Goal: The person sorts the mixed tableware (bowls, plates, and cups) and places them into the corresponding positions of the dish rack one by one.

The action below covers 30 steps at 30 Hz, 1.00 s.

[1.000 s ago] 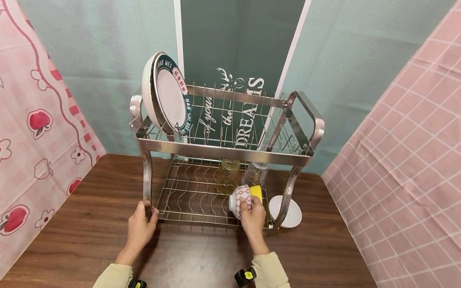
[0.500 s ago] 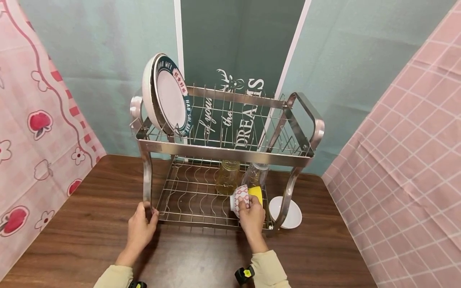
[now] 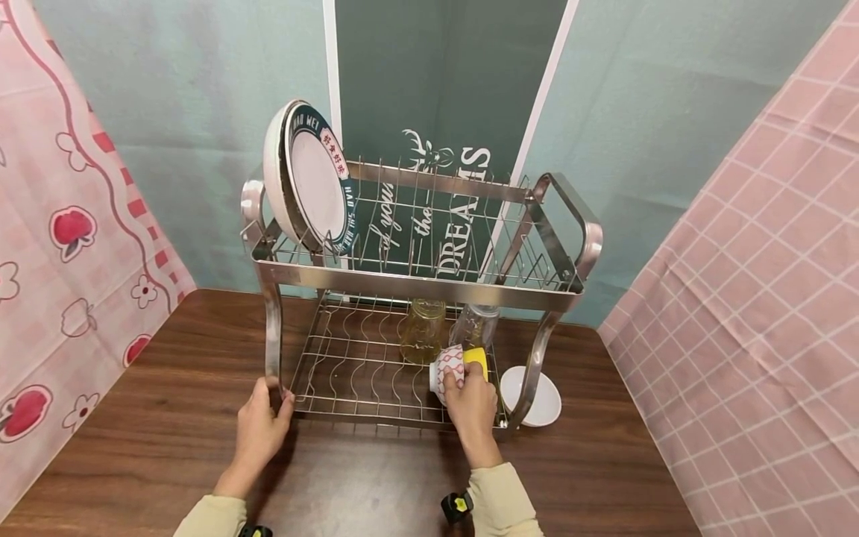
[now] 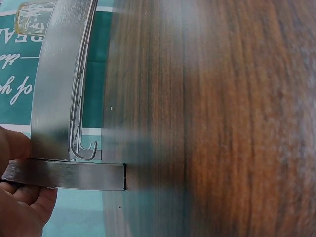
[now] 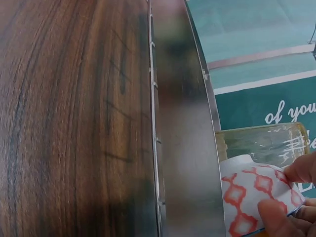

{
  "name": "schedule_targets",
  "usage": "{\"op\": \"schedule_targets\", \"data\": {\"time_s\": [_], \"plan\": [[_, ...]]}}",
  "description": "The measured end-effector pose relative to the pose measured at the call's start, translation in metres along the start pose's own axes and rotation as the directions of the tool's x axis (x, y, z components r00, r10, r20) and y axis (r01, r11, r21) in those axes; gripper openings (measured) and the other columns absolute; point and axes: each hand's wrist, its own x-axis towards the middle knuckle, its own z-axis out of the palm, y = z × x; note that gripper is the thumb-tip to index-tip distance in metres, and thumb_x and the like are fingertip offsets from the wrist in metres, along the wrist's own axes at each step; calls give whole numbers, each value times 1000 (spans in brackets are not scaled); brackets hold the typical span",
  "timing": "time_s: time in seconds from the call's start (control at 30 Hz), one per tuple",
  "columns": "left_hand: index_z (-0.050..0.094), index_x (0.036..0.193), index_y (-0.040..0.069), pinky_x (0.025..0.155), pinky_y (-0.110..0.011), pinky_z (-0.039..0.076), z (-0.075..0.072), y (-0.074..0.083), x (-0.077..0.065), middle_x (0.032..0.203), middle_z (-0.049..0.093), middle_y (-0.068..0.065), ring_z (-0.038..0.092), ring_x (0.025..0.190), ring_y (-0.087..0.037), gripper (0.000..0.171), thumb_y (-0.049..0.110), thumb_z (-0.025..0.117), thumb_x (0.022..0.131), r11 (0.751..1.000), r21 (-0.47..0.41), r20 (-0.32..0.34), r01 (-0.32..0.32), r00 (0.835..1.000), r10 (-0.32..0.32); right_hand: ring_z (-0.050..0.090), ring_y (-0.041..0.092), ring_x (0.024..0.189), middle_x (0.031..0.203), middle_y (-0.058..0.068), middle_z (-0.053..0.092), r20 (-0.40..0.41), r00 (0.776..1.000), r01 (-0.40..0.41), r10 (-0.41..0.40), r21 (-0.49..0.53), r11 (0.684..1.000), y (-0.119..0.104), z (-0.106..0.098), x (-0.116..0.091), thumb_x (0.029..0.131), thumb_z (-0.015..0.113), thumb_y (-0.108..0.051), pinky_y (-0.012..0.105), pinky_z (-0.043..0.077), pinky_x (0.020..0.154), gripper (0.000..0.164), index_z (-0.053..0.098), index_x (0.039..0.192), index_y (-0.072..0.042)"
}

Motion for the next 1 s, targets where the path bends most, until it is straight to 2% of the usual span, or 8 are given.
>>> {"op": "schedule_targets", "data": {"time_s": [0.2, 0.33, 0.53, 0.73, 0.87, 1.0], "plan": [[52, 98, -3, 59, -54, 44, 0, -1, 0, 81, 60, -18, 59, 68, -41, 28, -7, 67, 75, 1000, -2, 8, 16, 1000, -16, 58, 45, 61, 68, 21, 61, 56, 998, 6, 4, -170, 985, -2, -7, 1, 80, 69, -33, 53, 39, 47, 31, 62, 90, -5], [52, 99, -3, 59, -53, 44, -1, 0, 0, 80, 60, -16, 59, 68, -41, 28, -7, 67, 75, 1000, -2, 18, 23, 1000, -23, 57, 45, 59, 71, 25, 61, 105, 995, 24, 1, -242, 970, -4, -12, 2, 82, 68, -37, 51, 38, 43, 36, 63, 94, -4], [52, 99, -3, 60, -53, 44, -1, 1, 0, 80, 60, -16, 59, 69, -41, 28, -7, 67, 76, 999, 0, 30, 40, 999, -40, 56, 42, 55, 66, 21, 59, 130, 992, 33, 2, -262, 964, -5, -15, 3, 81, 69, -37, 50, 37, 41, 34, 61, 90, -4], [52, 98, -3, 59, -53, 44, -1, 1, 1, 80, 60, -17, 59, 68, -41, 27, -7, 67, 75, 1000, -4, 15, 26, 1000, -26, 57, 41, 56, 65, 20, 59, 144, 990, 36, 1, -253, 967, -5, -15, 3, 82, 68, -36, 49, 38, 41, 35, 61, 92, -4], [52, 97, -3, 59, -53, 44, -1, 0, 1, 79, 60, -16, 59, 68, -41, 27, -7, 67, 75, 1000, -3, 11, 15, 1000, -15, 59, 40, 62, 73, 19, 61, 261, 965, 38, 27, -243, 969, -8, -24, 4, 82, 67, -32, 49, 41, 46, 37, 58, 103, -2], [52, 98, -3, 59, -53, 44, 0, 1, 1, 80, 60, -17, 59, 68, -41, 27, -7, 67, 75, 1000, -5, 15, 20, 1000, -20, 60, 40, 72, 84, 20, 62, 404, 914, 71, 24, -220, 973, -13, -40, 5, 80, 68, -26, 50, 43, 54, 46, 53, 114, 0]]}}
